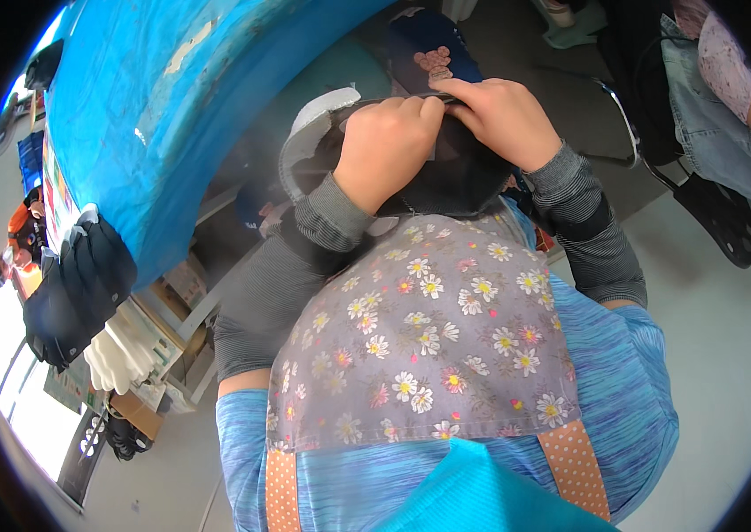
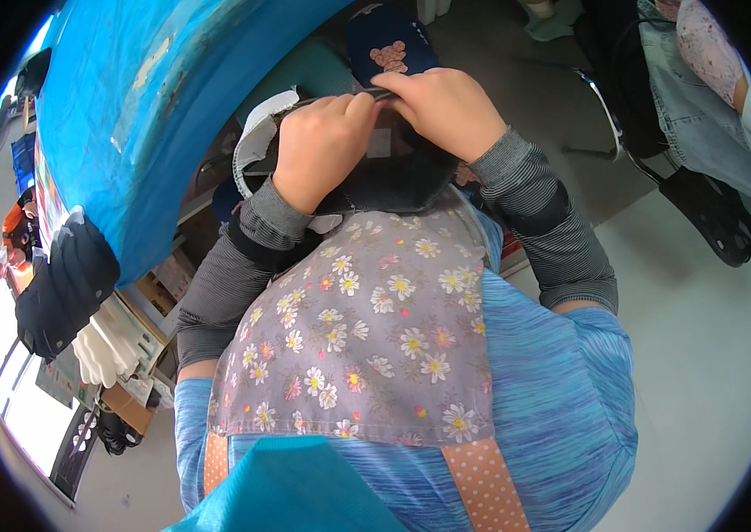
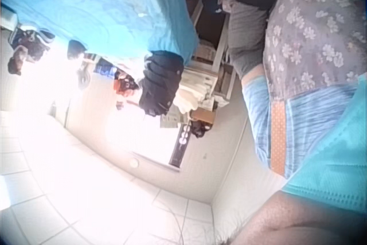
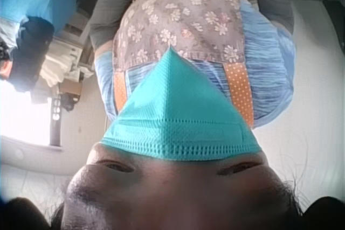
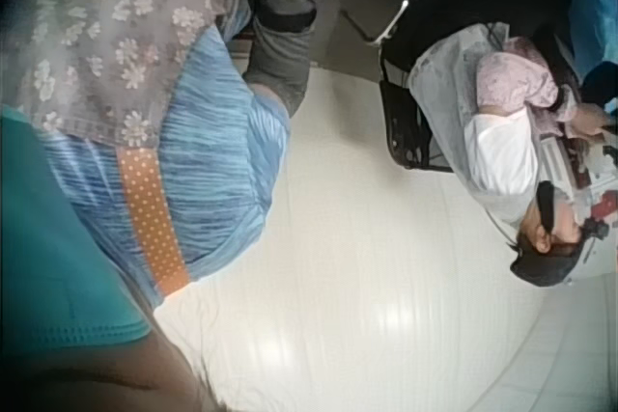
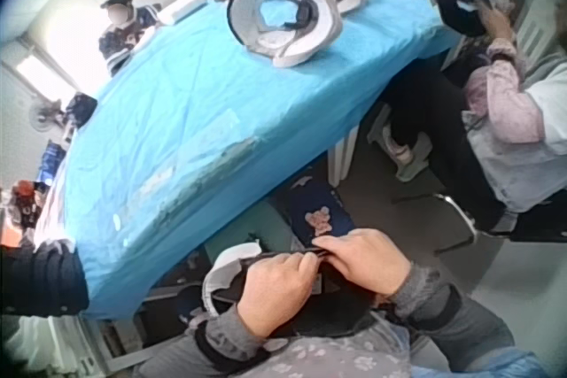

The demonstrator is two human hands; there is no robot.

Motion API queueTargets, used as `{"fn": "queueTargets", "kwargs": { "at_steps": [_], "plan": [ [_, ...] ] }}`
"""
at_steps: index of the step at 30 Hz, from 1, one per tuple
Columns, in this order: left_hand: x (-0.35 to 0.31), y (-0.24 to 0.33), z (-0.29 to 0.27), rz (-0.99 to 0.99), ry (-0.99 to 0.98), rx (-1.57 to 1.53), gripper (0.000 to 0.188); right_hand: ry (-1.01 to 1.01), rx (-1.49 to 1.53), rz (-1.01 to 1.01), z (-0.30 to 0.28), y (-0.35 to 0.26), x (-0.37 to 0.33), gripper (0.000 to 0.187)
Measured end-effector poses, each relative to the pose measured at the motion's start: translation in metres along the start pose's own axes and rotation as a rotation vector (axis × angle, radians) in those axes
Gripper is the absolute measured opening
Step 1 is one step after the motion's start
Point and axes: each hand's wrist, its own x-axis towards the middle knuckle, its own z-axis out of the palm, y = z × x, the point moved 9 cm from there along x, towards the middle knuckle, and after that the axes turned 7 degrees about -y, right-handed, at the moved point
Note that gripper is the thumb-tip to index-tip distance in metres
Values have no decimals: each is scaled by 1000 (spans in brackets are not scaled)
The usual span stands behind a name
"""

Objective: The person inserts foam cushioning pieces into the interior of a black boot upper and then tucks the edges of the lining around the foam by hand.

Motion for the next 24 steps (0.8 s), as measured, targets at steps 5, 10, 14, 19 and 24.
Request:
{"fn": "queueTargets", "kwargs": {
  "at_steps": [5,10,14,19,24],
  "plan": [
    [9,-6,-14,-135,-71,-18,33,-81,-32,91,4,12,-3,18],
    [-2,-5,-14,-162,-322,-132,41,-84,8,100,4,24,-9,18],
    [-16,3,-5,-146,-432,-54,14,-102,211,137,8,29,-8,20],
    [-10,8,-18,-117,-339,-9,9,31,319,66,0,25,-9,22],
    [-11,-2,-25,-129,-153,9,11,-35,321,83,3,30,-11,24]
  ]
}}
